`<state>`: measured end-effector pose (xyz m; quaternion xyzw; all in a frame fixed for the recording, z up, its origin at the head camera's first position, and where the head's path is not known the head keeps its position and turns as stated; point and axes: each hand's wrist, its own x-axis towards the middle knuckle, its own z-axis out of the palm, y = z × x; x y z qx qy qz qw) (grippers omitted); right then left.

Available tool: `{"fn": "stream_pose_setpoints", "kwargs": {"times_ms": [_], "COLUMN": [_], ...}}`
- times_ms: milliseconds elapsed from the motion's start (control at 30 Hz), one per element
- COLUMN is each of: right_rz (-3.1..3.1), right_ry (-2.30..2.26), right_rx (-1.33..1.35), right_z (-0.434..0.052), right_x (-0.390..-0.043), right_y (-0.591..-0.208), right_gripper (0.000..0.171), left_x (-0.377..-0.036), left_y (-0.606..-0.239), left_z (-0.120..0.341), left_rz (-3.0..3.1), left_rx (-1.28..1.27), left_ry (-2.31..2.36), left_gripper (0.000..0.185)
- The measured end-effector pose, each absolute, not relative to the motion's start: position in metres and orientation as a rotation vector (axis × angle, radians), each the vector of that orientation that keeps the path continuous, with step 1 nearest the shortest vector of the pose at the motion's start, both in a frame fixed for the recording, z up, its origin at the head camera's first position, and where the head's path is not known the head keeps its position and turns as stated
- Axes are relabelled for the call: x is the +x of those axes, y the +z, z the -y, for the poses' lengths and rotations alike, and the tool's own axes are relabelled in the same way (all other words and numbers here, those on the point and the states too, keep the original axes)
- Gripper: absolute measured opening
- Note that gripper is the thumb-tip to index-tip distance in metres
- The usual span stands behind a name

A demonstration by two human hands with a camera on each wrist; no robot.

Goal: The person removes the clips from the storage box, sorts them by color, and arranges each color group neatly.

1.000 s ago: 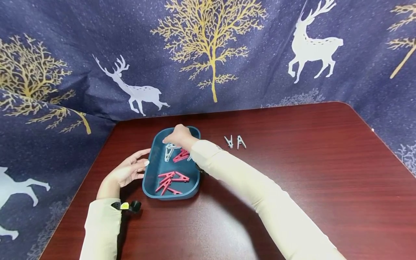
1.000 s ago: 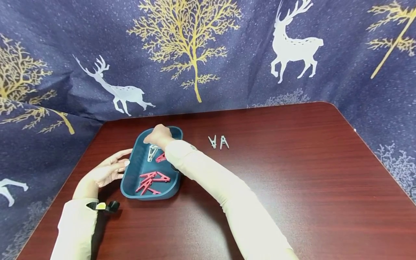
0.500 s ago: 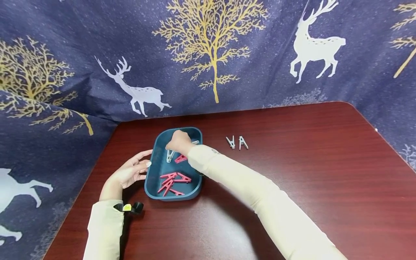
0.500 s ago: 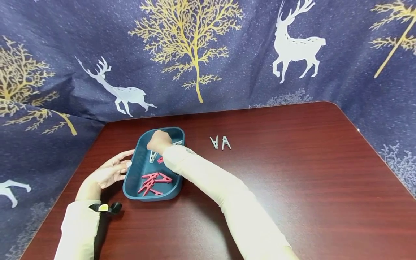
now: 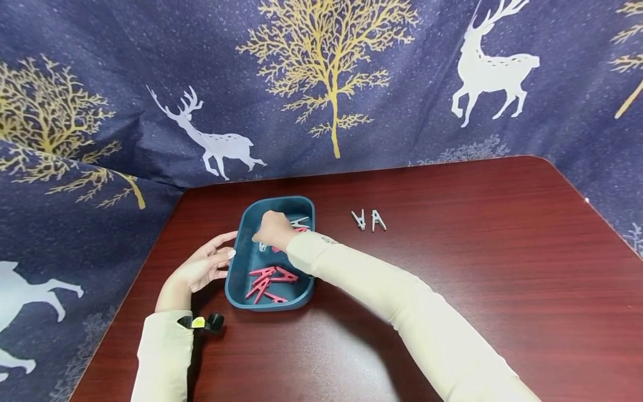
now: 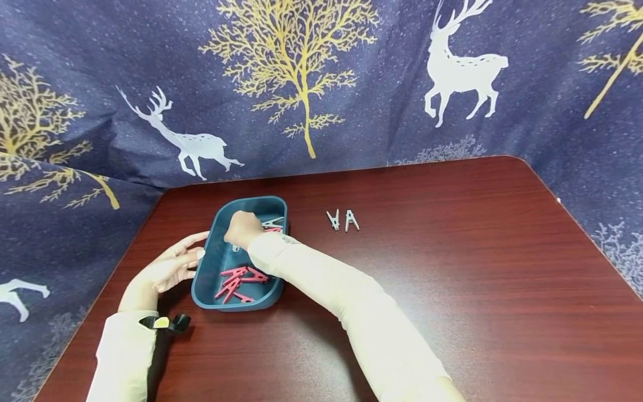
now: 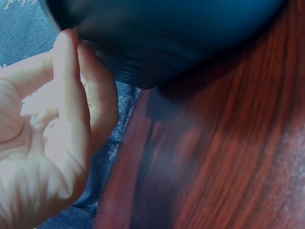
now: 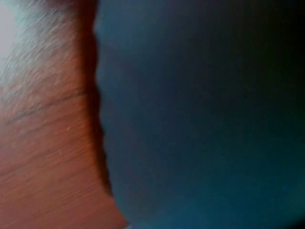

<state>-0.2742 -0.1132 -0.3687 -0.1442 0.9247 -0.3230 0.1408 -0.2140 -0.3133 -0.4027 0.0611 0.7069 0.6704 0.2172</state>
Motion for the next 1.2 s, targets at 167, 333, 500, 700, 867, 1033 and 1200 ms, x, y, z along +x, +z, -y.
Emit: {"fn": "stream_pose_setpoints", "kwargs": {"times_ms": [167, 333, 500, 700, 867, 1033, 1200], "right_rz": [-2.662, -2.637, -2.685, -2.701, -2.696, -2.686, -2.705], "right_ry": [-0.919, -0.895, -0.723, -0.646, -0.63, -0.626, -0.602], "right_rx": [-0.454, -0.464, -0.605, -0.728, -0.753, -0.764, -0.776], "right_z": [0.112, 0.112, 0.112, 0.109, 0.108, 0.107, 0.107], "right_x": [-0.276, -0.278, -0.278, -0.278, -0.278, -0.277, -0.278], "right_y": [-0.371, -0.372, -0.38, -0.386, -0.386, -0.386, -0.388], "right_gripper": [0.03, 0.031, 0.032, 0.023, 0.018, 0.017, 0.019], "left_x": [-0.214, -0.214, -0.213, -0.211, -0.211, -0.212, -0.213], "left_y": [-0.403, -0.402, -0.403, -0.404, -0.403, -0.403, -0.403], "left_z": [0.313, 0.312, 0.312, 0.314, 0.313, 0.314, 0.314], "left_rz": [-1.965, -1.962, -1.965, -1.946, -1.929, -1.941, -1.946], "left_rx": [0.156, 0.164, 0.16, 0.175, 0.2, 0.195, 0.194], "left_ry": [1.855, 1.862, 1.858, 1.872, 1.882, 1.875, 1.871], "left_gripper": [0.051, 0.052, 0.051, 0.049, 0.049, 0.048, 0.049]}}
